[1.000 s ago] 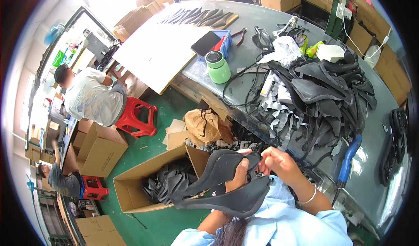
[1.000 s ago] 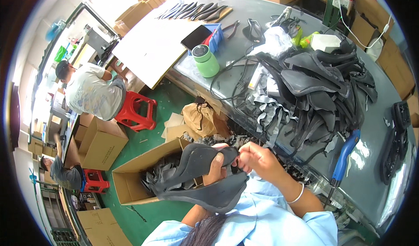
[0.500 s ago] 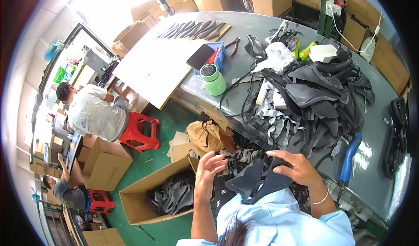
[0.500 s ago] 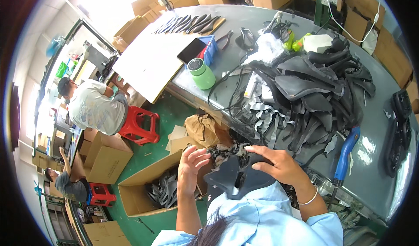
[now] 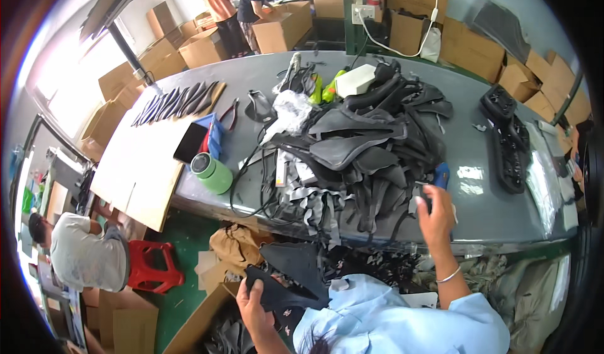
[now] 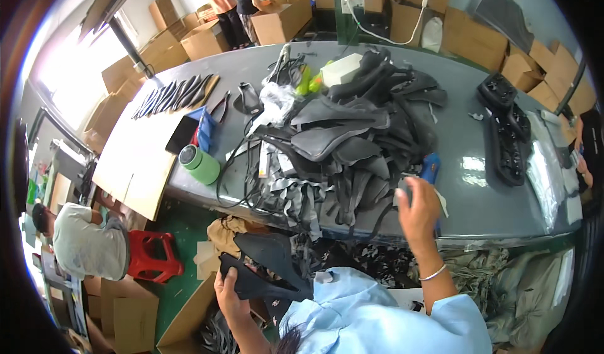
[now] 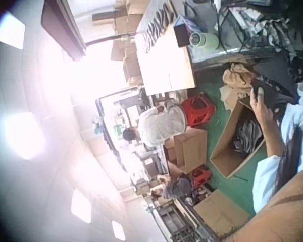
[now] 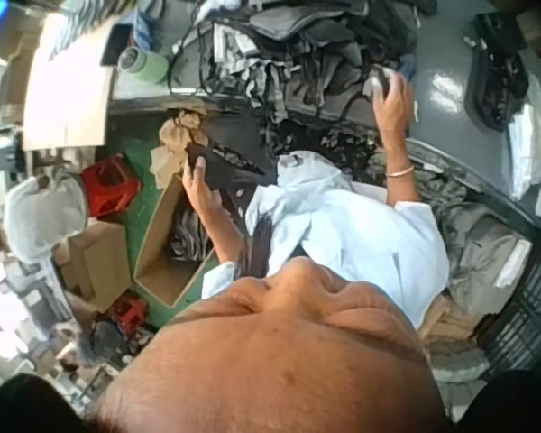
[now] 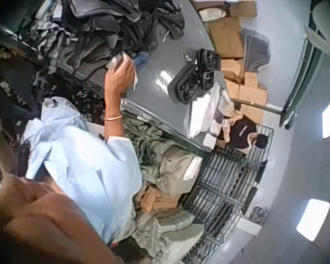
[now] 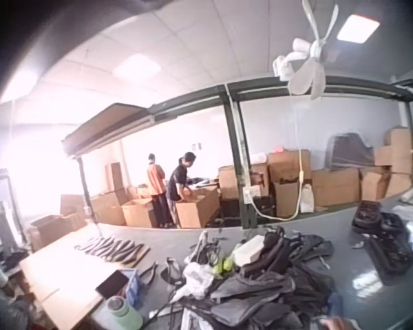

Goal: The person uses a hot glue gun to apply adhesive to the edges of black flexible parts. They pick up parts from a pile on the table, apply glue, and place them into a cardboard box. The task is performed repeatedly in a workshop setting.

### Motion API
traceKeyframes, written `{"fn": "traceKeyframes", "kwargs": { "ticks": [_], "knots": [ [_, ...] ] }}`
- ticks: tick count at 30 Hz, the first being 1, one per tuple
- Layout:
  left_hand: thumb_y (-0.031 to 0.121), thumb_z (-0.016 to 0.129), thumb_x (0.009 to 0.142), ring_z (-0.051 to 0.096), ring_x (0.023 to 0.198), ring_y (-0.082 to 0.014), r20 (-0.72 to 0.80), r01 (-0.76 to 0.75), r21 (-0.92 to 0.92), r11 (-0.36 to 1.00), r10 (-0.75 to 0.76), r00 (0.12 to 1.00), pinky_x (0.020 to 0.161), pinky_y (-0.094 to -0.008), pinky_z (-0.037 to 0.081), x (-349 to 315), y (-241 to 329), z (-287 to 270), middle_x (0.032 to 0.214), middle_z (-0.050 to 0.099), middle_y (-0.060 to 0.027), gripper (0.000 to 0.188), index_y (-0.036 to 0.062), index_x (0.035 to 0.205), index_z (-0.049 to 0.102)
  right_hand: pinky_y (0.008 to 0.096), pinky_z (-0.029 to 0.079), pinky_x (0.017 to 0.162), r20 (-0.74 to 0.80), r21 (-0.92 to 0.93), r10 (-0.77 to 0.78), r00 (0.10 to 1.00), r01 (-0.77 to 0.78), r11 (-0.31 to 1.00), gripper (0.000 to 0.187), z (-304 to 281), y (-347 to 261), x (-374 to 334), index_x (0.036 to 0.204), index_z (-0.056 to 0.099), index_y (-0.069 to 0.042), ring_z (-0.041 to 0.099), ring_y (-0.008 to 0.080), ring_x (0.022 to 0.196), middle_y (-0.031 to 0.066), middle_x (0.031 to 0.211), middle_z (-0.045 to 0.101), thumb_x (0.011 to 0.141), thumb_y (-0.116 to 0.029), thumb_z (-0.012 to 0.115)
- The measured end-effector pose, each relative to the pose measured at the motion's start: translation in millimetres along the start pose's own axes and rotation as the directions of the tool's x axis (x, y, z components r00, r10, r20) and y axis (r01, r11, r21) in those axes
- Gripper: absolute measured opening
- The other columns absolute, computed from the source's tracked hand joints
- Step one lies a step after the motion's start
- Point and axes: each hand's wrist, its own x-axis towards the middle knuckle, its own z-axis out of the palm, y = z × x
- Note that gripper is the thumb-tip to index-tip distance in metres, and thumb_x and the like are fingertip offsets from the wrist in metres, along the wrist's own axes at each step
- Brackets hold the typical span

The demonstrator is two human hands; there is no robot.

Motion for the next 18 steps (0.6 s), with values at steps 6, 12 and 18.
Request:
{"fn": "traceKeyframes", "kwargs": {
  "ticks": [6, 12, 18],
  "knots": [
    [0.003, 0.052, 0.088, 0.064, 0.085, -0.0244, -0.005, 0.066, -0.038, 0.997, -0.066, 0.998, 0.074, -0.0332, 0.054, 10, -5, 18, 0.097, 0.063, -0.0187, 0.025, -0.0032, 0.112, 0.049, 0.041, 0.047, 0.076, 0.261, -0.264, 0.457, 0.851, -0.392, 0.881, 0.06, -11, 78, -32, 0.124, 0.043, -0.003, 0.059, 0.0319, 0.083, 0.0151, 0.096, 0.06, 0.075, -0.024, 0.072],
    [0.011, 0.051, 0.093, 0.064, 0.088, -0.0254, -0.099, -0.029, -0.099, 0.995, 0.019, 0.995, 0.078, -0.0341, 0.053, 4, 5, 12, 0.101, 0.062, -0.0205, 0.031, -0.0023, 0.12, 0.046, 0.0247, 0.044, 0.072, 0.315, 0.546, 0.559, 0.767, -0.628, 0.555, 0.055, -46, 40, -12, 0.122, 0.041, 0.002, 0.051, 0.0092, 0.078, 0.0044, 0.09, 0.054, 0.079, -0.018, 0.068],
    [0.026, 0.049, 0.096, 0.063, 0.094, -0.0244, -0.092, -0.123, -0.097, 0.988, 0.114, 0.989, 0.081, -0.0343, 0.052, 7, 0, 19, 0.107, 0.061, -0.019, 0.042, -0.0009, 0.128, 0.041, 0.0275, 0.047, 0.063, 0.713, 0.608, 0.024, 0.701, -0.635, 0.477, 0.03, -47, -59, -25, 0.097, 0.055, -0.001, 0.058, 0.014, 0.068, 0.004, 0.078, 0.057, 0.072, -0.012, 0.067]
  ]
}}
